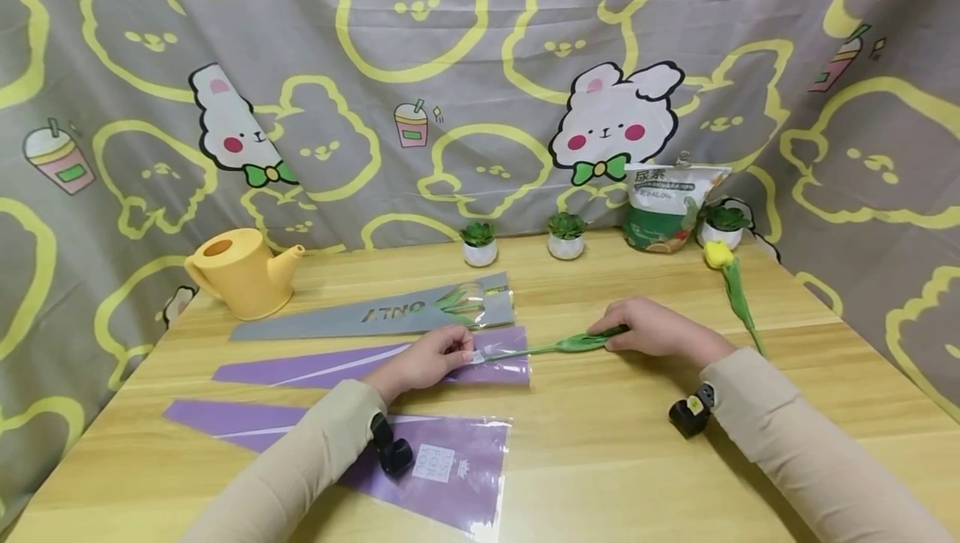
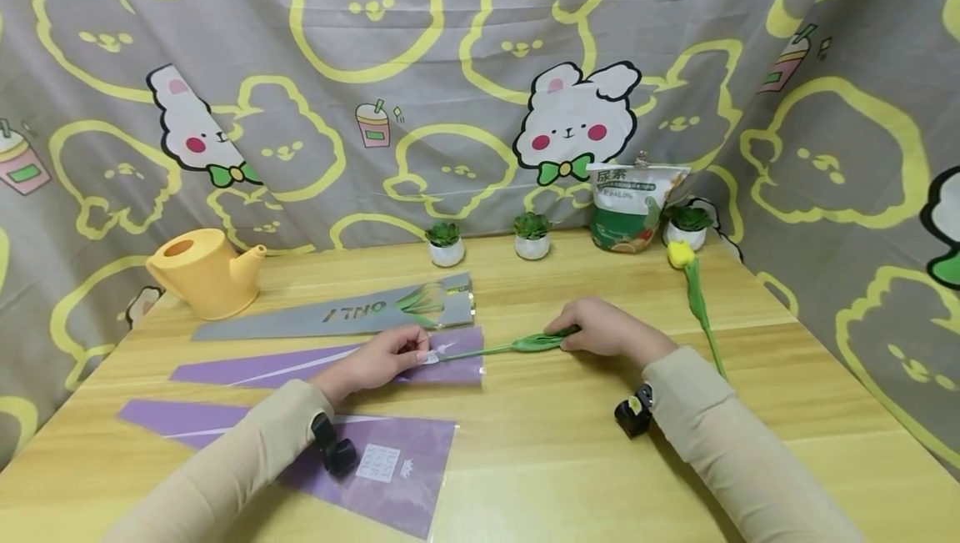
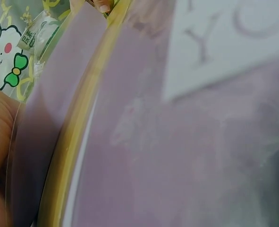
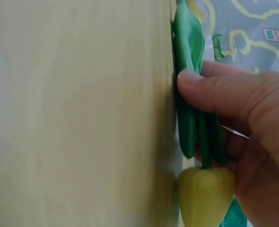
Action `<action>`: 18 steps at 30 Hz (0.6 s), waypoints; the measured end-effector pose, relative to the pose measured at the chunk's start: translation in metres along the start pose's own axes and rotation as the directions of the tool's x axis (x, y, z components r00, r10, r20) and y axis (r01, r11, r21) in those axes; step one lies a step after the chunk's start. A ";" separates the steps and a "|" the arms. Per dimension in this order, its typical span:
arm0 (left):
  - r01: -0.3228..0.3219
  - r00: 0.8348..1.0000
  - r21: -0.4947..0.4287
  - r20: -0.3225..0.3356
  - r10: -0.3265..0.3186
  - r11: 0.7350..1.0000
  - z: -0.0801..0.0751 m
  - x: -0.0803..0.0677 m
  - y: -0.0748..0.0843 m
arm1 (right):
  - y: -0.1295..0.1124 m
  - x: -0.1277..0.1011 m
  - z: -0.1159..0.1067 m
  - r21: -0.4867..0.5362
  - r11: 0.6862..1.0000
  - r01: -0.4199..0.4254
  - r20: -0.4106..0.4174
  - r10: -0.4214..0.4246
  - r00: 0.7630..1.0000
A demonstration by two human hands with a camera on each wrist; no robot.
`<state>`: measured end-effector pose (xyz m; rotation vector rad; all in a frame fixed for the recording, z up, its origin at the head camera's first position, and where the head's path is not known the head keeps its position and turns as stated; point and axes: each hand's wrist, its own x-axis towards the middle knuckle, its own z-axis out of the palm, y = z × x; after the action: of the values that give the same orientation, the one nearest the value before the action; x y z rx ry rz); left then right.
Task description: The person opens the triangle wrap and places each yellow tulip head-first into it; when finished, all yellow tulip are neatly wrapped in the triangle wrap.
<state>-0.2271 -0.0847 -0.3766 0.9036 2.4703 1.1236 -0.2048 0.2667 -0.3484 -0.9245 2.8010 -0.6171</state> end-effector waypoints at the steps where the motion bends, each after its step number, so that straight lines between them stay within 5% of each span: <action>1: 0.004 1.000 0.002 -0.003 -0.004 1.000 -0.001 0.000 0.001 | 0.000 0.001 0.000 -0.004 1.000 0.010 -0.007 -0.011 1.000; 7: 0.000 1.000 0.016 -0.003 0.000 1.000 -0.001 0.000 0.003 | -0.003 0.001 0.002 -0.021 0.999 0.033 -0.074 -0.035 0.997; 18: -0.027 0.995 0.037 -0.090 0.030 0.999 0.004 0.001 0.009 | -0.018 -0.001 0.013 0.205 0.976 -0.072 -0.185 0.111 0.976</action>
<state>-0.2224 -0.0769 -0.3731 0.9202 2.5653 1.1584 -0.1908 0.2497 -0.3526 -0.7280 2.8615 -1.0005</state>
